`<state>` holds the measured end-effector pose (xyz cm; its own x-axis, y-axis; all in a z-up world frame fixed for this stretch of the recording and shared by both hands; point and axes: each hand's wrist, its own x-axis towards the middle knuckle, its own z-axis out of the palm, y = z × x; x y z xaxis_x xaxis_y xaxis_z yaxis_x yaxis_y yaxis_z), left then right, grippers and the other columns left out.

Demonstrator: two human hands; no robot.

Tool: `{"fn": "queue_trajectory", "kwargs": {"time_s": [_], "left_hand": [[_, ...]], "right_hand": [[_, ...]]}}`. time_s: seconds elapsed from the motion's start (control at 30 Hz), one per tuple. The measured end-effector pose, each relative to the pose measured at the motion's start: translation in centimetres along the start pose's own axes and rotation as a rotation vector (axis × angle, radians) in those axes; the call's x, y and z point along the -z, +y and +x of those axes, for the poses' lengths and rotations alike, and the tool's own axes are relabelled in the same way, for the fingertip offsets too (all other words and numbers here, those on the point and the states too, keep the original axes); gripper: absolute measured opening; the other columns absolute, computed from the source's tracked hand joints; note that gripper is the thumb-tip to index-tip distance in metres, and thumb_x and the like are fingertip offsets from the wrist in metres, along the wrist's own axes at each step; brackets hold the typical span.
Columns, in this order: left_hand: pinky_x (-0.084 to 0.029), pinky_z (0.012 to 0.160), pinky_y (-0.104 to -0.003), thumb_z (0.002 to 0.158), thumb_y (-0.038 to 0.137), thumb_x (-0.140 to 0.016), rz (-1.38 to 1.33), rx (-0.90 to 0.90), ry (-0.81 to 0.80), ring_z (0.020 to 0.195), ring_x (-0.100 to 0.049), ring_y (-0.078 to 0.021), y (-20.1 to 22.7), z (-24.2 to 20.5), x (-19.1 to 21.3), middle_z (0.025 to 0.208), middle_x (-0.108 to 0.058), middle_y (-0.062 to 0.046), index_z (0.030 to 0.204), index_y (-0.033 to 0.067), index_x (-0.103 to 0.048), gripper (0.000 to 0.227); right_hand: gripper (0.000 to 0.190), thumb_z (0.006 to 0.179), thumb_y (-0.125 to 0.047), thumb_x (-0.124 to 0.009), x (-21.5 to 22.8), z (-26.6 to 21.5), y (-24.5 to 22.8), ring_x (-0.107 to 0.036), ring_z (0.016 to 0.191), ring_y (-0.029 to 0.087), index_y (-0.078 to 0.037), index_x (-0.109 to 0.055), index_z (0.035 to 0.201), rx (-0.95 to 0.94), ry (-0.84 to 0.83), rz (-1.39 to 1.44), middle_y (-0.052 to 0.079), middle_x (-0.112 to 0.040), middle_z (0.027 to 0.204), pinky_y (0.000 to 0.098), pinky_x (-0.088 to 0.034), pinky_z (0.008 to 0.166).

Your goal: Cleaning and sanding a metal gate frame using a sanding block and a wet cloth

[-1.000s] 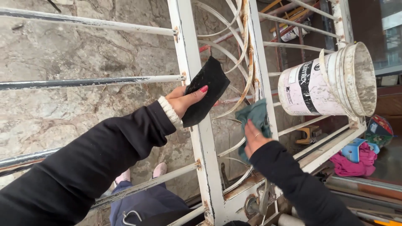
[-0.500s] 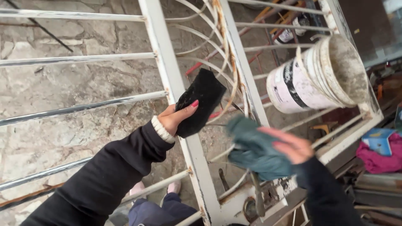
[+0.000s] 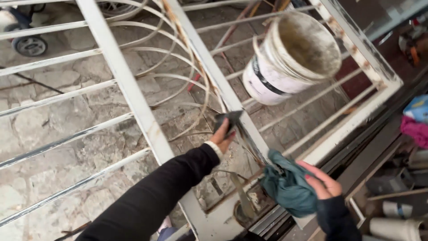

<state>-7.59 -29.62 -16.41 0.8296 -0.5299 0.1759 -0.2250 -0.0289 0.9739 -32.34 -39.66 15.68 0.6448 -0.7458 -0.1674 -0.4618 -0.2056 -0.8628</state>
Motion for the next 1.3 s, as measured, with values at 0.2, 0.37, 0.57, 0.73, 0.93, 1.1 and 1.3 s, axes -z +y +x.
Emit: {"fn": "queue_trajectory", "kwargs": {"time_s": [0.2,0.37,0.57,0.73,0.93,1.1,1.3], "left_hand": [[-0.016,0.128,-0.044,0.109,0.017,-0.041,-0.383,-0.159,-0.267,0.154,-0.031,-0.0244,4.1,-3.4,6.2,0.161,-0.043,-0.010,0.155,0.0078,-0.043,0.046],[-0.028,0.123,-0.041,0.102,0.032,-0.054,-0.274,0.175,-0.148,0.150,-0.037,-0.0247,2.2,-1.8,6.3,0.159,-0.045,-0.007,0.159,0.0214,-0.036,0.060],[-0.044,0.112,-0.033,0.096,0.041,-0.063,-0.285,0.363,-0.159,0.127,-0.057,-0.0136,-0.4,-6.4,8.9,0.137,-0.065,-0.002,0.143,0.0115,-0.061,0.056],[-0.040,0.116,-0.034,0.095,0.038,-0.065,-0.324,0.343,-0.056,0.129,-0.058,-0.0182,2.0,-4.8,8.8,0.137,-0.065,-0.008,0.140,0.0061,-0.061,0.056],[-0.025,0.126,-0.040,0.100,0.035,-0.054,-0.302,0.101,-0.186,0.149,-0.037,-0.0239,5.3,-5.9,10.0,0.159,-0.043,-0.011,0.153,0.0095,-0.046,0.059],[-0.049,0.098,-0.032,0.086,0.048,-0.068,-0.391,0.575,-0.013,0.112,-0.065,-0.0182,7.5,-6.2,11.0,0.121,-0.072,-0.005,0.130,0.0036,-0.070,0.063],[-0.030,0.124,-0.036,0.097,0.043,-0.056,-0.289,0.361,-0.208,0.144,-0.047,-0.0202,6.3,-6.7,11.9,0.154,-0.052,-0.008,0.150,0.0077,-0.050,0.064]], "right_hand": [[0.035,0.094,-0.002,-0.058,-1.2,-0.1,1.0,-0.071,0.116,0.028,-0.001,-0.076,0.125,-0.051,-0.042,0.133,0.017,-0.075,0.132,0.0340,-0.056,0.100],[0.034,0.093,-0.016,-0.060,-4.1,2.3,4.3,-0.067,0.120,0.013,-0.014,-0.078,0.122,0.181,0.013,-0.069,0.003,-0.077,0.125,0.0228,-0.047,0.104],[0.036,0.096,-0.027,-0.057,-5.3,3.1,4.9,-0.063,0.133,0.023,-0.024,-0.076,0.126,0.258,0.000,-0.178,-0.001,-0.072,0.136,0.0326,-0.046,0.111],[0.032,0.096,-0.017,-0.059,-5.8,3.6,5.6,-0.068,0.124,0.016,-0.016,-0.077,0.123,0.346,-0.007,-0.132,0.002,-0.075,0.130,0.0257,-0.050,0.102],[0.031,0.096,-0.017,-0.059,-5.8,4.0,5.7,-0.068,0.125,0.020,-0.011,-0.077,0.121,0.414,-0.017,-0.079,0.006,-0.075,0.129,0.0305,-0.051,0.106],[0.030,0.097,-0.013,-0.060,-5.9,4.1,5.9,-0.066,0.127,0.020,-0.011,-0.076,0.122,0.429,-0.028,-0.075,0.006,-0.074,0.130,0.0301,-0.049,0.109],[0.031,0.096,-0.016,-0.059,-5.7,4.1,5.7,-0.068,0.124,0.019,-0.010,-0.076,0.121,0.437,-0.035,-0.062,0.006,-0.074,0.129,0.0293,-0.050,0.106]]}}
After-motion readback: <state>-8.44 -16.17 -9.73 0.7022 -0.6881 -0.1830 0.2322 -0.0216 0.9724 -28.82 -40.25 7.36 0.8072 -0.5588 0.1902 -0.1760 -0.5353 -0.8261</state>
